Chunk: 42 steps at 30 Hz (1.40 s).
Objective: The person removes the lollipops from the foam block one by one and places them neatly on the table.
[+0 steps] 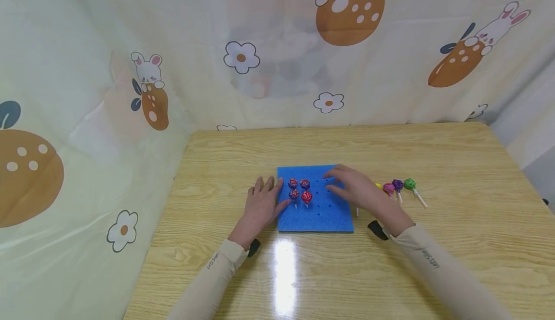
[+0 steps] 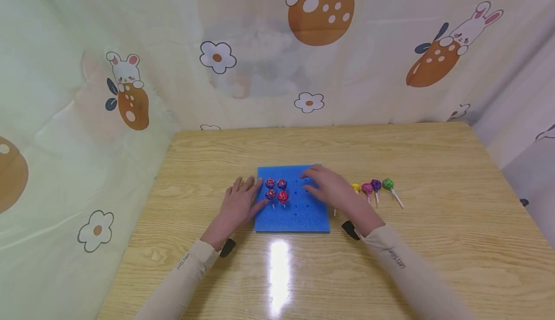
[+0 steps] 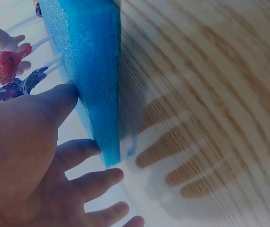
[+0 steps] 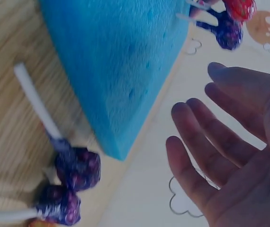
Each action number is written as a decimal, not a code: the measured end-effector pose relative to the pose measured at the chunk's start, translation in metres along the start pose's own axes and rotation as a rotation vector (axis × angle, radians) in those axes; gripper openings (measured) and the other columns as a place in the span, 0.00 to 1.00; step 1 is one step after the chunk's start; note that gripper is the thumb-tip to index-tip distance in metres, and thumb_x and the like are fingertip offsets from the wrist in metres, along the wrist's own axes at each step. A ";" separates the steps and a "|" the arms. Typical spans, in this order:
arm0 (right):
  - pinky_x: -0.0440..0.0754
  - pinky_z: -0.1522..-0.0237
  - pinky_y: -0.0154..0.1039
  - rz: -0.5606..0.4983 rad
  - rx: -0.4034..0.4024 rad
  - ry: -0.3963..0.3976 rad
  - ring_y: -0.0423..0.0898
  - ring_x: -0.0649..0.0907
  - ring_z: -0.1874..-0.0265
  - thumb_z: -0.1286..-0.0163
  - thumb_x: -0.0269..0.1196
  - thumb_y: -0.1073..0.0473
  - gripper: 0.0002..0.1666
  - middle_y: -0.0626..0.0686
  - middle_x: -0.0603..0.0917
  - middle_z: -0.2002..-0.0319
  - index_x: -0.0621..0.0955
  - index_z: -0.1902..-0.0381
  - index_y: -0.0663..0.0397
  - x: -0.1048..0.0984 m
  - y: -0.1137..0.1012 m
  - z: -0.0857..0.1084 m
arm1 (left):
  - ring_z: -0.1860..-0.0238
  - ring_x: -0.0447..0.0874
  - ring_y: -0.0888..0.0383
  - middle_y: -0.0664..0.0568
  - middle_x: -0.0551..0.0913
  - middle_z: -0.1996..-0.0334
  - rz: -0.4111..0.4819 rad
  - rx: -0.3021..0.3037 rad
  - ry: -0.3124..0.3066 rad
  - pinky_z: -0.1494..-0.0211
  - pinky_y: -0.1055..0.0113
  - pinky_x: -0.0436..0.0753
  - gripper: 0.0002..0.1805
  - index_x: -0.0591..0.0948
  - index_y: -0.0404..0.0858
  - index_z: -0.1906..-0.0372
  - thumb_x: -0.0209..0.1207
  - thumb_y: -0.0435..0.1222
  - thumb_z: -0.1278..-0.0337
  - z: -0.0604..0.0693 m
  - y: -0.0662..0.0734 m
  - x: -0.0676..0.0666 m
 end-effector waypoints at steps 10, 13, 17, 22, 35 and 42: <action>0.84 0.45 0.54 0.068 -0.156 0.117 0.55 0.84 0.45 0.30 0.67 0.57 0.19 0.56 0.83 0.44 0.82 0.43 0.52 0.009 -0.023 -0.004 | 0.22 0.54 0.36 0.42 0.63 0.23 -0.007 0.005 0.001 0.27 0.40 0.65 0.38 0.63 0.47 0.22 0.49 0.61 0.29 0.000 0.000 0.000; 0.83 0.45 0.53 0.111 -0.299 0.203 0.55 0.84 0.45 0.33 0.69 0.60 0.21 0.57 0.83 0.45 0.82 0.43 0.53 0.011 -0.029 -0.005 | 0.22 0.54 0.36 0.42 0.63 0.23 -0.007 0.005 -0.002 0.27 0.40 0.65 0.38 0.63 0.47 0.22 0.49 0.61 0.29 -0.001 0.000 0.001; 0.83 0.45 0.51 0.153 -0.409 0.271 0.55 0.83 0.44 0.36 0.71 0.62 0.25 0.58 0.82 0.44 0.81 0.41 0.52 0.016 -0.034 -0.007 | 0.22 0.53 0.37 0.42 0.62 0.23 -0.011 0.002 -0.009 0.26 0.40 0.65 0.38 0.62 0.48 0.22 0.49 0.61 0.29 -0.002 -0.001 0.002; 0.82 0.42 0.52 0.169 -0.386 0.252 0.56 0.82 0.43 0.35 0.70 0.63 0.26 0.58 0.81 0.43 0.80 0.39 0.52 0.025 -0.034 -0.011 | 0.22 0.54 0.36 0.43 0.63 0.23 -0.022 0.008 0.000 0.27 0.40 0.66 0.38 0.62 0.48 0.22 0.49 0.61 0.29 -0.001 -0.002 0.003; 0.81 0.41 0.53 0.166 -0.348 0.265 0.57 0.82 0.41 0.34 0.69 0.63 0.23 0.58 0.81 0.42 0.82 0.41 0.53 0.032 -0.031 -0.011 | 0.22 0.54 0.36 0.43 0.63 0.23 -0.023 0.003 -0.002 0.27 0.40 0.66 0.38 0.63 0.48 0.22 0.49 0.61 0.29 -0.001 0.000 0.001; 0.82 0.42 0.53 0.173 -0.357 0.290 0.56 0.83 0.43 0.34 0.69 0.63 0.23 0.57 0.81 0.42 0.81 0.41 0.52 0.027 -0.035 -0.010 | 0.22 0.55 0.37 0.43 0.64 0.24 -0.019 0.007 0.015 0.28 0.40 0.66 0.38 0.64 0.48 0.22 0.50 0.60 0.29 -0.001 0.000 0.002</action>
Point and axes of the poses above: each hand's wrist, its own z-axis away from the middle knuckle, its own x-axis out of the palm, y = z × x, the point moved 4 cm from there along -z, towards the middle knuckle
